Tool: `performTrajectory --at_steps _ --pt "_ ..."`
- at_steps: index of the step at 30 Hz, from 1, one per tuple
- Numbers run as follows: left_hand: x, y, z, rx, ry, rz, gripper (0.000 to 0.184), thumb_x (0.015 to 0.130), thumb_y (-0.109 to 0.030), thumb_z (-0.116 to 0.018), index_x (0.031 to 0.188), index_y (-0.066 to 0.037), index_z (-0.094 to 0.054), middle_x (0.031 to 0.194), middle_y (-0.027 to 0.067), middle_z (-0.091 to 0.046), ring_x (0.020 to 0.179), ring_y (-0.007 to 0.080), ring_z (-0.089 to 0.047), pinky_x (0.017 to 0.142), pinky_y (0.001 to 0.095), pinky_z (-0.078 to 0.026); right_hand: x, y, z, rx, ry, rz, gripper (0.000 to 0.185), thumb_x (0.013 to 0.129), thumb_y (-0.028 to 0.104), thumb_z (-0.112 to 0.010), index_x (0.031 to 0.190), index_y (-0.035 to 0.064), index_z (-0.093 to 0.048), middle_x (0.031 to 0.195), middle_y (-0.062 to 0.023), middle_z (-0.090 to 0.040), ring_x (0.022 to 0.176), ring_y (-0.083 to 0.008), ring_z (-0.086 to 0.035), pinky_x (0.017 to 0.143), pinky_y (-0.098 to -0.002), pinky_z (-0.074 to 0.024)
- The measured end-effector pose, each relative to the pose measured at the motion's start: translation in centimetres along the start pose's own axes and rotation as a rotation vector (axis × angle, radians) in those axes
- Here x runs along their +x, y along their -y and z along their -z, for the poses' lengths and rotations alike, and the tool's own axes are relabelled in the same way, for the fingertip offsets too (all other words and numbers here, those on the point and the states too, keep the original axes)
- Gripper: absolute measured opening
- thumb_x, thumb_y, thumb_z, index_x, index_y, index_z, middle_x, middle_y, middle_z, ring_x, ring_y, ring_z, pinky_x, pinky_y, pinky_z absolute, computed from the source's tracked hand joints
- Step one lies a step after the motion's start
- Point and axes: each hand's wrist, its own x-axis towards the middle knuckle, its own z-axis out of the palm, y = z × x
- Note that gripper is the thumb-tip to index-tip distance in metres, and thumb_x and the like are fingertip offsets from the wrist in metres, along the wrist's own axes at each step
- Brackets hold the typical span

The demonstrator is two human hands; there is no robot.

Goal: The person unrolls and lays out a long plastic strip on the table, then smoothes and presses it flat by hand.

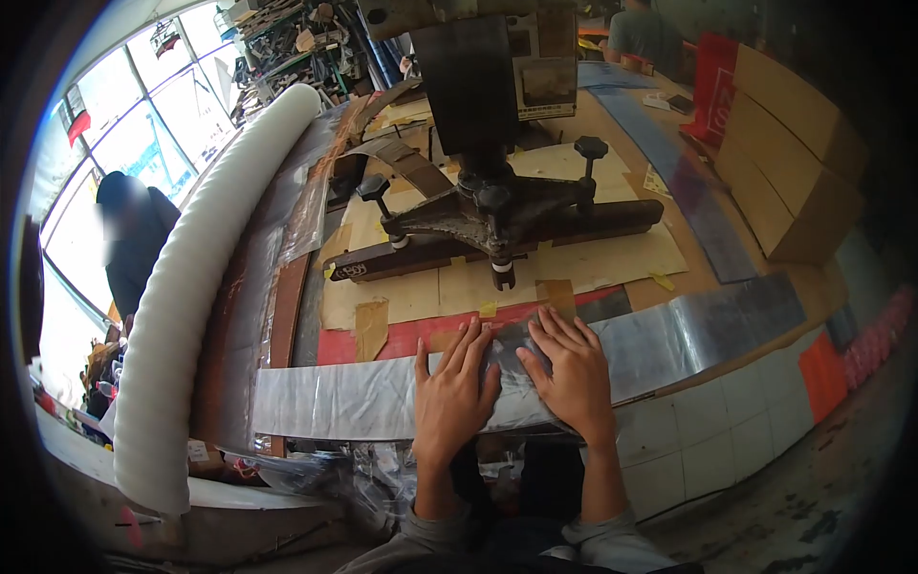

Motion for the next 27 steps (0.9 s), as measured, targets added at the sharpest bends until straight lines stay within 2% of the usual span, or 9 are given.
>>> performTrajectory --at_steps 27 --pt "-0.02 -0.04 0.40 -0.012 0.045 -0.042 0.048 0.091 -0.028 -0.056 0.134 -0.008 -0.049 0.143 0.0099 -0.046 0.133 0.0199 -0.043 0.113 0.0511 -0.017 -0.12 0.02 0.17 0.009 -0.015 0.000 0.037 0.089 0.027 -0.063 0.111 -0.0027 -0.066 0.123 -0.0187 -0.061 0.122 -0.0279 -0.054 0.105 -0.0406 -0.0366"
